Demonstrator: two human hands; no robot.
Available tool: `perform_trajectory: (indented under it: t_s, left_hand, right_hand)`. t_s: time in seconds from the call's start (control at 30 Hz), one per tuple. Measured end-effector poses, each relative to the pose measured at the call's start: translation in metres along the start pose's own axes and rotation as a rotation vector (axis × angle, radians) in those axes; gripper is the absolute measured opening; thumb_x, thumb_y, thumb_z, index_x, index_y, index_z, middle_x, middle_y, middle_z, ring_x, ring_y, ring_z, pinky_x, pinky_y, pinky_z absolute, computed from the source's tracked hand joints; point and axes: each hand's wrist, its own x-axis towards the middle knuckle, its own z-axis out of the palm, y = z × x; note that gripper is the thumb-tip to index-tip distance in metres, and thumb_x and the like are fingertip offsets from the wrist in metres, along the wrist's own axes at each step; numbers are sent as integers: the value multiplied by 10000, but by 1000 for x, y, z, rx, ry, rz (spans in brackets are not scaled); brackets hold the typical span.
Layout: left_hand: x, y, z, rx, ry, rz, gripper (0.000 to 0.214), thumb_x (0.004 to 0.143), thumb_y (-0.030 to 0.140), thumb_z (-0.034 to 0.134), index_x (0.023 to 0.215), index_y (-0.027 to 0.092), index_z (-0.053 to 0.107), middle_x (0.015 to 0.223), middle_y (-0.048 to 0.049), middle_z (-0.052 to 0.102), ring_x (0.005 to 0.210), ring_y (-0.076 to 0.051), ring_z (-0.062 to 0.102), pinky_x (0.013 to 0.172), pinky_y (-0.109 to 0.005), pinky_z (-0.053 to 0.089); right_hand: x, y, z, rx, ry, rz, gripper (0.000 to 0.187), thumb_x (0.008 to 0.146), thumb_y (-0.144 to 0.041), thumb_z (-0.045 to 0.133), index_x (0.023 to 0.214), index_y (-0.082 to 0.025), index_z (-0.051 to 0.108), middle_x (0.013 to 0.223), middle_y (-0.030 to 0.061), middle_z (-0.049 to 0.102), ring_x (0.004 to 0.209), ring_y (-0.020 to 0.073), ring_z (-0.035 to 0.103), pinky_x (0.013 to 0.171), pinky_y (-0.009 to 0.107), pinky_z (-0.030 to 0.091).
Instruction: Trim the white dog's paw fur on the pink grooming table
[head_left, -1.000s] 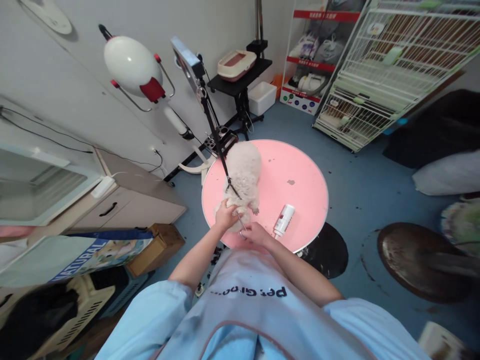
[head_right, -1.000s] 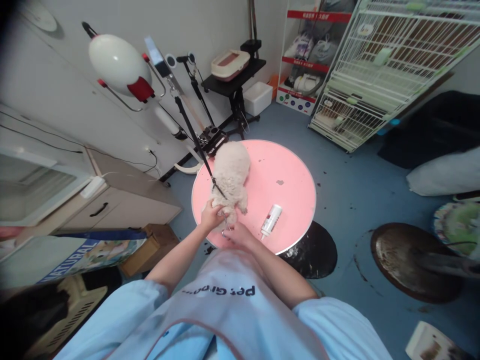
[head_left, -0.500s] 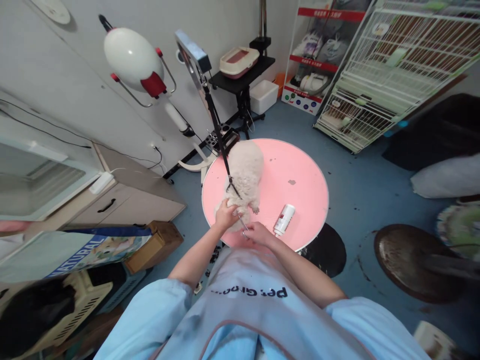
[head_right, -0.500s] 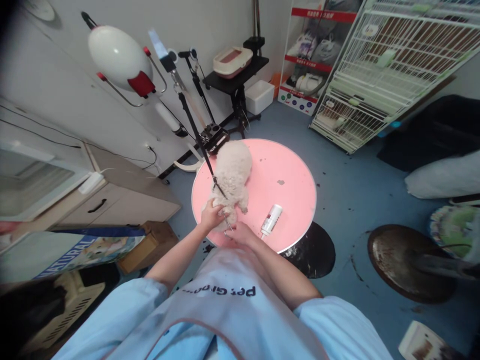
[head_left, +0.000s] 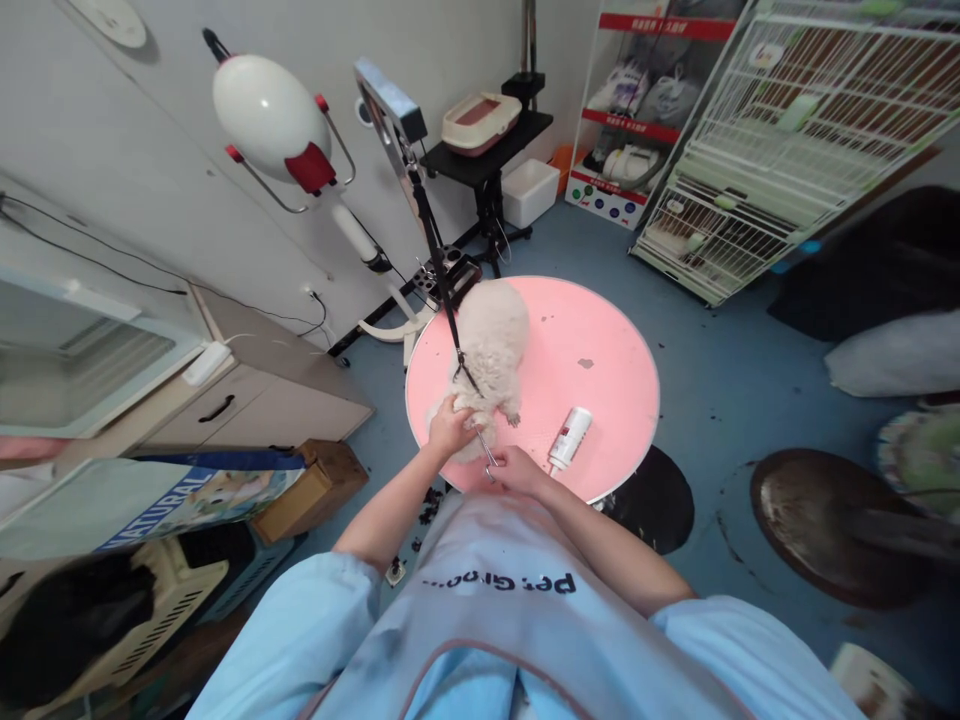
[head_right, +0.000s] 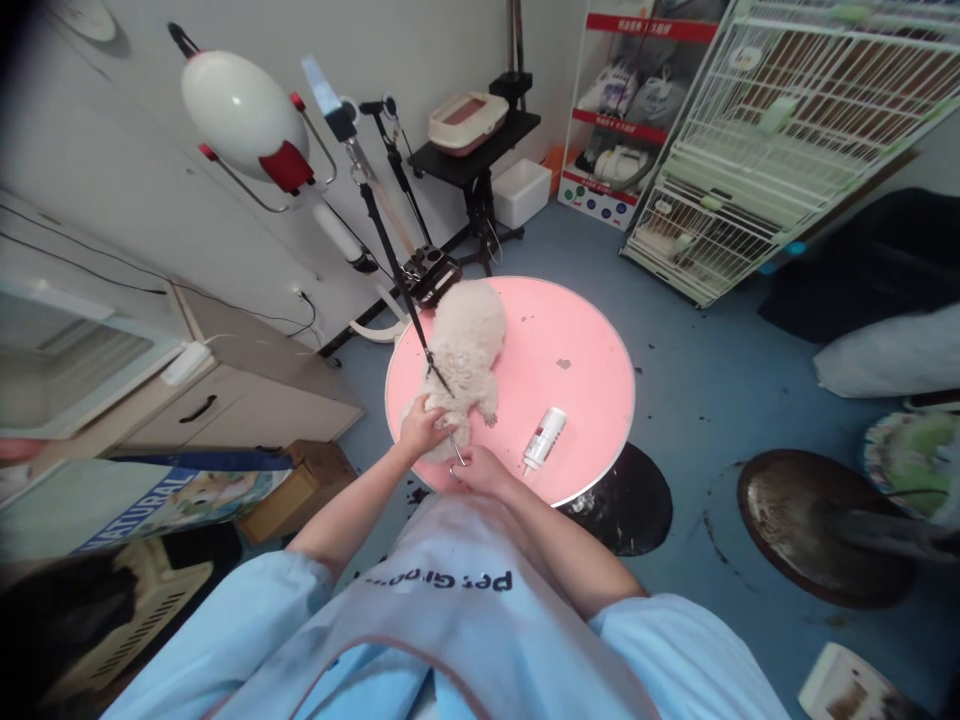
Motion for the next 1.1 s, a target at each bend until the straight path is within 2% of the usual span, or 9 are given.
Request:
perform_trajectory:
  t_s: [0.2, 0.37, 0.57, 0.67, 0.9, 1.1]
  left_hand:
    - [-1, 0, -1, -8, -7, 16, 393, 732, 491, 716, 1030, 236, 735, 1380, -149, 445, 1208, -301, 541, 949, -367, 502]
    - [-2, -2, -1, -13, 3, 5, 385, 716, 482, 736, 1022, 248, 732, 1385, -131, 442, 1227, -287, 527, 958, -354, 499]
    - [-3, -2, -1, -16, 6, 11, 384, 736, 480, 718, 1030, 233, 724, 1360, -143, 448, 1218, -282, 530, 953, -349, 501]
    - [-3, -2, -3, -13, 14, 17, 376, 733, 480, 721, 1011, 227, 725, 1360, -145, 446, 1204, -290, 540, 947, -358, 506]
    - [-3, -4, -2, -40, 30, -5, 393, 710, 487, 741, 1010, 233, 724, 1348, -131, 447, 1214, -281, 535, 945, -345, 510]
    - [-4, -5, -1, -51, 27, 3, 401, 710, 476, 743, 1026, 230, 723, 1344, -137, 450, 1201, -285, 543, 929, -348, 519]
  right_hand:
    - [12, -3, 0, -46, -12, 7, 164, 676, -194, 573, 713, -151, 727, 531, -9, 589, 469, 109, 506, 458, 208, 376]
    - [3, -5, 1, -58, -70, -50, 197, 639, -135, 568, 732, -169, 739, 529, -28, 586, 494, 109, 509, 485, 205, 374]
    - [7, 2, 1, -72, -28, -11, 179, 674, -187, 579, 750, -162, 739, 466, -40, 514, 442, 97, 455, 448, 203, 330]
    - [11, 2, 3, -57, -31, -23, 152, 673, -182, 577, 718, -155, 720, 483, -35, 517, 458, 98, 457, 458, 206, 336]
    - [1, 0, 5, -11, -68, -37, 231, 666, -148, 564, 819, -161, 737, 520, -39, 518, 497, 97, 461, 470, 195, 324]
    - [5, -4, 7, 47, -64, 1, 145, 689, -185, 566, 744, -152, 696, 482, -57, 473, 463, 80, 407, 459, 200, 311]
